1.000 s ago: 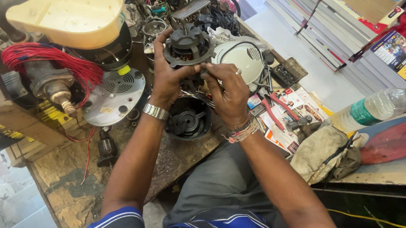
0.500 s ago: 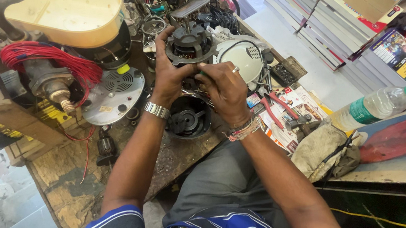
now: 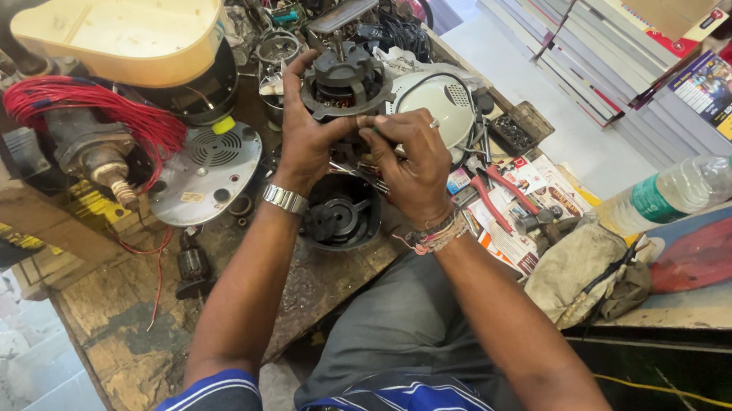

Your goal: The person disassembles and reassembles a small electrical motor or fan component on a cluttered workbench. They use a screwdriver to remove and tighten screws, handle wires, and manipulate the motor housing and internal parts.

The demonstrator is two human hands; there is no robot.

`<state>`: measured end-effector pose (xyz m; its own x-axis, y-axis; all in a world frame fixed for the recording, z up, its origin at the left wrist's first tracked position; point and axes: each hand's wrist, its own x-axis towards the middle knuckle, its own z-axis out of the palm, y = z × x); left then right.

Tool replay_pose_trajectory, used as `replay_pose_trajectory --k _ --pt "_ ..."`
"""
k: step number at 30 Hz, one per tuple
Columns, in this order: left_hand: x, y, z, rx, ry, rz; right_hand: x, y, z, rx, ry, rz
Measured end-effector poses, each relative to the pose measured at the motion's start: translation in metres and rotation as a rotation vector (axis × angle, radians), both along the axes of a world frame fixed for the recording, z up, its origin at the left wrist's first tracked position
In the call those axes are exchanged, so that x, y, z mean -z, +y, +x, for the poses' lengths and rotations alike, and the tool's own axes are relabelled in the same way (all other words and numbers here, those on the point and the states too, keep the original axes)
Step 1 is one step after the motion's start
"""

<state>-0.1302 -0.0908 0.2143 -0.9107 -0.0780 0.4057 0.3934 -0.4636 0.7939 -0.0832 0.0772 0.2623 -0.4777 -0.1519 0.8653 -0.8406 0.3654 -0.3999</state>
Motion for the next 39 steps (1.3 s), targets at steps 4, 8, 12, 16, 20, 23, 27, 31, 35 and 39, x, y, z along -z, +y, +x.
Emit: replay_pose_trajectory --k 4,8,12,16,20,23,27,31,35,39 --pt "0.003 0.002 0.001 -0.019 0.003 -0.024 0.004 0.0 0.003 0.103 0.012 0.022" --pt "0.004 0.002 0.002 -0.008 -0.011 0.026 0.004 0.002 0.005 0.134 0.083 0.053" --pt "0.002 0.001 0.003 -0.009 -0.031 0.022 0.004 0.003 0.007 0.1 -0.069 -0.031" --pt "0.002 0.0 0.004 -0.005 -0.047 0.031 0.006 0.003 0.008 0.11 -0.201 -0.085" --pt "0.003 0.002 0.005 -0.015 -0.021 0.017 0.008 0.004 0.006 0.14 -0.098 -0.07" --pt "0.004 0.003 0.005 -0.02 -0.02 0.015 0.009 0.007 0.005 0.139 0.014 -0.026" --pt "0.005 0.003 0.004 -0.011 -0.032 0.024 0.015 0.007 0.005 0.027 -0.149 -0.128" --pt "0.007 0.003 0.005 -0.009 -0.035 0.026 0.019 0.004 0.003 0.101 -0.225 -0.183" --pt "0.009 0.004 0.005 -0.007 -0.038 0.036 0.019 0.005 0.003 0.166 -0.088 -0.108" --pt "0.01 0.004 0.006 -0.02 -0.04 0.027 0.021 0.006 0.008 0.126 -0.056 -0.093"
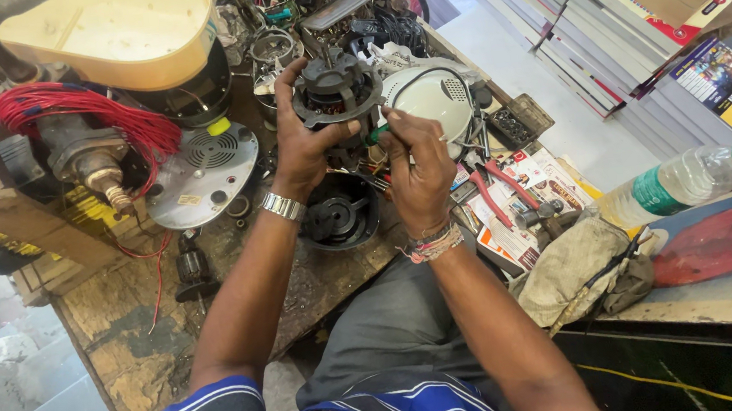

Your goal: The person disassembles and reassembles a small electrical motor or fan component on a cluttered workbench. They use a screwdriver to remove and tighten screws, handle wires, and manipulate the motor housing and internal parts.

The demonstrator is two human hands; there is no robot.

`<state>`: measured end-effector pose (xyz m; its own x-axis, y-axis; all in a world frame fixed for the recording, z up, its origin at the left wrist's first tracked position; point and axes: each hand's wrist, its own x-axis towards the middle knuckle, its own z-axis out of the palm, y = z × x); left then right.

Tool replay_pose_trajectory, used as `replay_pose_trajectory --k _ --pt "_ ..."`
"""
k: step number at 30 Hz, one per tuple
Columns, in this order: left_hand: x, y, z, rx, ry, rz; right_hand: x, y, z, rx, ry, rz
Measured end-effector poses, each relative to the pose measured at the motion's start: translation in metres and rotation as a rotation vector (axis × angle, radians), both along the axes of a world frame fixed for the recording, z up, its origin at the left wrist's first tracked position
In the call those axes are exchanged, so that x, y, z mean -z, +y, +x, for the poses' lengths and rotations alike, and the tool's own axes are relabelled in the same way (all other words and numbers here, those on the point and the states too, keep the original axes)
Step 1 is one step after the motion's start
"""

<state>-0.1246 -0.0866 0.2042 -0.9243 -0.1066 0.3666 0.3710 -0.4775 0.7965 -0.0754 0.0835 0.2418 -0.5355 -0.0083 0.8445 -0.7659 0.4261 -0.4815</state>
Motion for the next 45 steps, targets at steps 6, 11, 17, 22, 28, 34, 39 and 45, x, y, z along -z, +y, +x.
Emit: replay_pose_trajectory --k 6,11,17,22,28,34,39,45 --pt "-0.001 0.0 0.002 -0.01 0.011 -0.032 0.001 -0.005 0.001 0.086 -0.098 0.009" --pt "-0.004 0.0 0.003 -0.025 0.015 -0.029 0.0 -0.003 0.003 0.036 0.017 0.054" --pt "-0.007 -0.005 0.002 -0.032 0.033 -0.071 0.0 0.004 0.006 -0.05 -0.179 0.026" --pt "-0.009 -0.009 0.001 0.014 0.09 -0.047 0.007 0.019 0.001 -0.129 -0.235 -0.006" --pt "-0.011 -0.016 0.009 -0.011 0.115 -0.141 0.023 0.034 0.008 -0.179 -0.657 -0.299" --pt "-0.019 -0.009 0.01 0.016 0.105 -0.103 0.033 0.011 0.025 -0.187 -0.529 0.122" --pt "-0.022 -0.002 0.012 -0.045 0.134 -0.169 0.024 -0.007 0.028 -0.057 -0.518 0.203" --pt "-0.02 0.005 0.012 -0.035 0.141 -0.145 0.023 -0.012 0.027 -0.095 -0.696 0.116"
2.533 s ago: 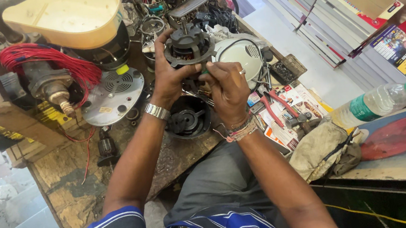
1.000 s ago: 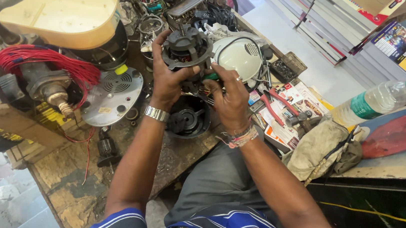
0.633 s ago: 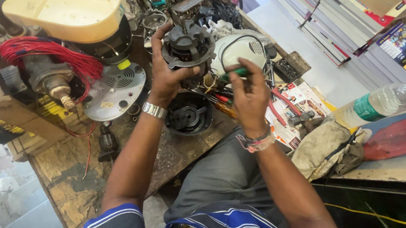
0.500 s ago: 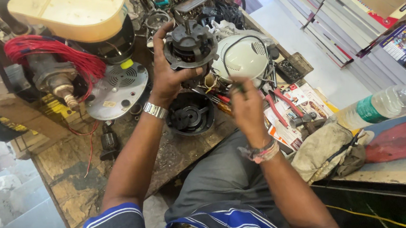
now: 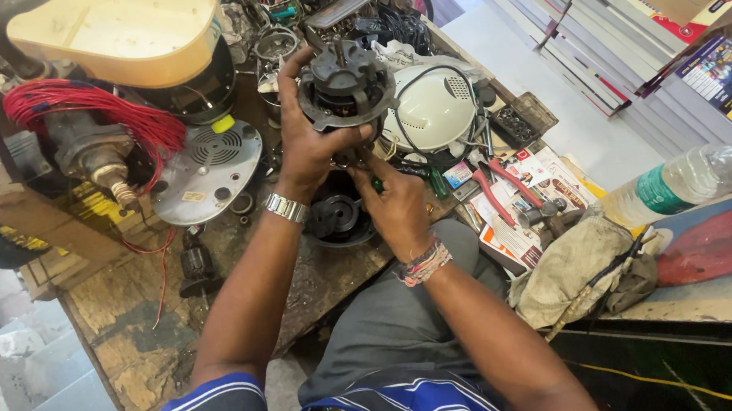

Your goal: The person disassembles and reassembles a small electrical motor or fan component on a cluttered workbench. They use a screwdriver to remove and tighten screws, handle wires, and manipulate the motor housing and internal parts.

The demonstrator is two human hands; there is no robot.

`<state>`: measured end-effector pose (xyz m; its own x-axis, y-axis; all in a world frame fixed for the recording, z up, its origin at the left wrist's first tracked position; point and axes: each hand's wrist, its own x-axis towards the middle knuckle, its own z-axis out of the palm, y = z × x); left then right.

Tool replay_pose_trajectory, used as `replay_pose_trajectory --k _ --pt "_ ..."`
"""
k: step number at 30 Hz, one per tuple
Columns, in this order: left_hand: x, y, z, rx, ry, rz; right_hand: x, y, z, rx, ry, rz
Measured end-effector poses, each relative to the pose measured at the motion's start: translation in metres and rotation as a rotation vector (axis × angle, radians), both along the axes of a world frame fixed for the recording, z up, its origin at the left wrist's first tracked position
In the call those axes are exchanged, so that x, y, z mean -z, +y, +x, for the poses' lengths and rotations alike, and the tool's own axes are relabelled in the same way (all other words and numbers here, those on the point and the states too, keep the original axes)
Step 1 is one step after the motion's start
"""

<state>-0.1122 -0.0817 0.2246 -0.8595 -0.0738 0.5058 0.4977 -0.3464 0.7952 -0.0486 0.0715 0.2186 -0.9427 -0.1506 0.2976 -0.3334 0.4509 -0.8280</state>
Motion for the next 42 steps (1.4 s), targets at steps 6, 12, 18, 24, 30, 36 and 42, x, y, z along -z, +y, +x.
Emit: replay_pose_trajectory --k 6,12,18,24,30,36,42 --pt "0.003 0.002 -0.001 0.017 -0.029 0.016 0.01 -0.005 0.0 0.051 0.218 -0.187" --pt "0.001 -0.001 0.002 -0.015 -0.034 -0.014 0.009 -0.005 -0.002 0.023 0.135 -0.149" --pt "-0.004 -0.007 0.001 -0.026 -0.006 -0.035 0.004 -0.009 -0.002 0.034 0.213 -0.169" --pt "-0.006 -0.014 0.002 -0.014 0.006 -0.096 0.0 0.008 -0.015 -0.136 0.356 0.092" --pt "-0.003 -0.01 0.003 0.041 -0.02 0.038 0.011 0.014 -0.025 -0.166 0.552 0.184" --pt "0.003 -0.009 0.001 0.072 -0.041 0.049 0.012 0.019 -0.03 -0.227 0.64 0.201" --pt "0.004 -0.007 0.002 0.077 -0.057 0.04 0.012 0.016 -0.021 -0.229 0.384 -0.025"
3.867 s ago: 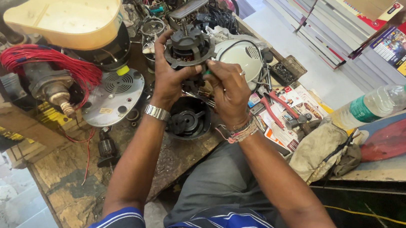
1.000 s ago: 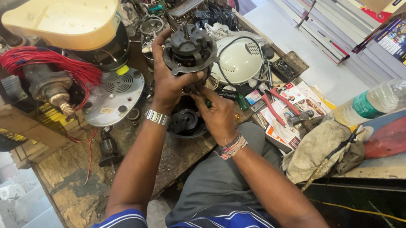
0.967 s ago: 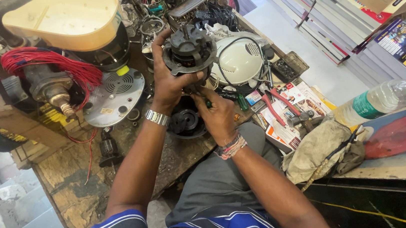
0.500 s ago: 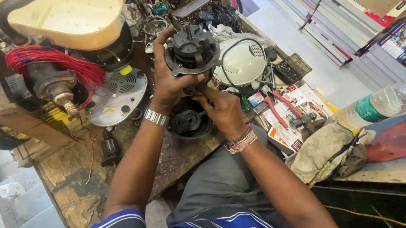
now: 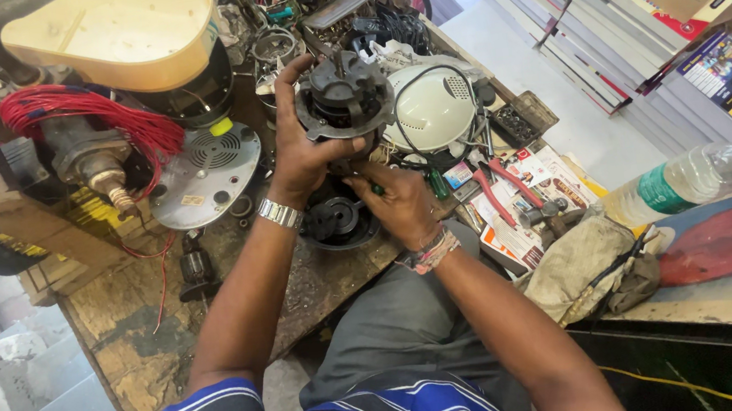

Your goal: The person disassembles and reassembles a small electrical motor or fan component on a cluttered workbench. They use a screwdriver to remove and tighten screws, handle wires, and manipulate the motor housing and internal parts.

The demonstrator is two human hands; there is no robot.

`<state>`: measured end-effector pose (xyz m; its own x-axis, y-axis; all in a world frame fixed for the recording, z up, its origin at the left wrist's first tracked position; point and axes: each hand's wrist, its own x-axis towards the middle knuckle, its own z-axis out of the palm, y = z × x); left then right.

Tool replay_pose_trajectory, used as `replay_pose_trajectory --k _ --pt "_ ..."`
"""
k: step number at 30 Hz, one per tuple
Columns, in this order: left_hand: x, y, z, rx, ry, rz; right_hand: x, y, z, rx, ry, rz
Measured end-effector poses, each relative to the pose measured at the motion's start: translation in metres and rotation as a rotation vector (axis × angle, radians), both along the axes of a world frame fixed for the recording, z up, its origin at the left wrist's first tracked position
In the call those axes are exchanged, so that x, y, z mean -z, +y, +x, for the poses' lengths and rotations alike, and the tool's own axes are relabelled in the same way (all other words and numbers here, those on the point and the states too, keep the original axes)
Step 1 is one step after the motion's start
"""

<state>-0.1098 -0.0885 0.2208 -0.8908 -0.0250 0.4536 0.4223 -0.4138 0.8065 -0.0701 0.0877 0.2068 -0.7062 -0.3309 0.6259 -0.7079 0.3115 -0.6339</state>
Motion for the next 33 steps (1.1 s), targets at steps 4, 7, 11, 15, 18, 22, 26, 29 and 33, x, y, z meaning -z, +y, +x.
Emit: replay_pose_trajectory --k 4,7,11,15,18,22,26,29,33 --pt "-0.003 -0.003 0.003 -0.126 0.075 -0.2 0.0 -0.003 0.011 0.091 -0.299 -0.125" --pt "-0.006 -0.001 0.005 -0.13 0.087 -0.191 -0.002 -0.004 0.016 0.152 -0.341 -0.27" --pt "-0.012 0.003 0.006 -0.143 0.1 -0.216 -0.008 -0.003 0.01 0.202 -0.18 -0.131" --pt "-0.014 0.005 0.011 -0.146 0.075 -0.203 -0.011 -0.005 0.004 0.248 -0.044 0.056" --pt "-0.015 0.006 0.013 -0.126 0.062 -0.176 -0.011 -0.006 0.004 0.244 -0.089 0.019" --pt "-0.017 0.008 0.013 -0.148 0.086 -0.199 -0.011 -0.005 0.006 0.252 -0.057 0.041" --pt "-0.013 0.009 0.014 -0.178 0.08 -0.217 -0.01 -0.004 0.007 0.251 -0.027 0.045" --pt "-0.008 0.01 0.017 -0.204 0.044 -0.202 -0.008 -0.007 0.013 0.255 -0.04 0.035" --pt "-0.002 0.01 0.012 -0.236 0.032 -0.158 -0.003 -0.012 0.023 0.292 -0.024 0.068"
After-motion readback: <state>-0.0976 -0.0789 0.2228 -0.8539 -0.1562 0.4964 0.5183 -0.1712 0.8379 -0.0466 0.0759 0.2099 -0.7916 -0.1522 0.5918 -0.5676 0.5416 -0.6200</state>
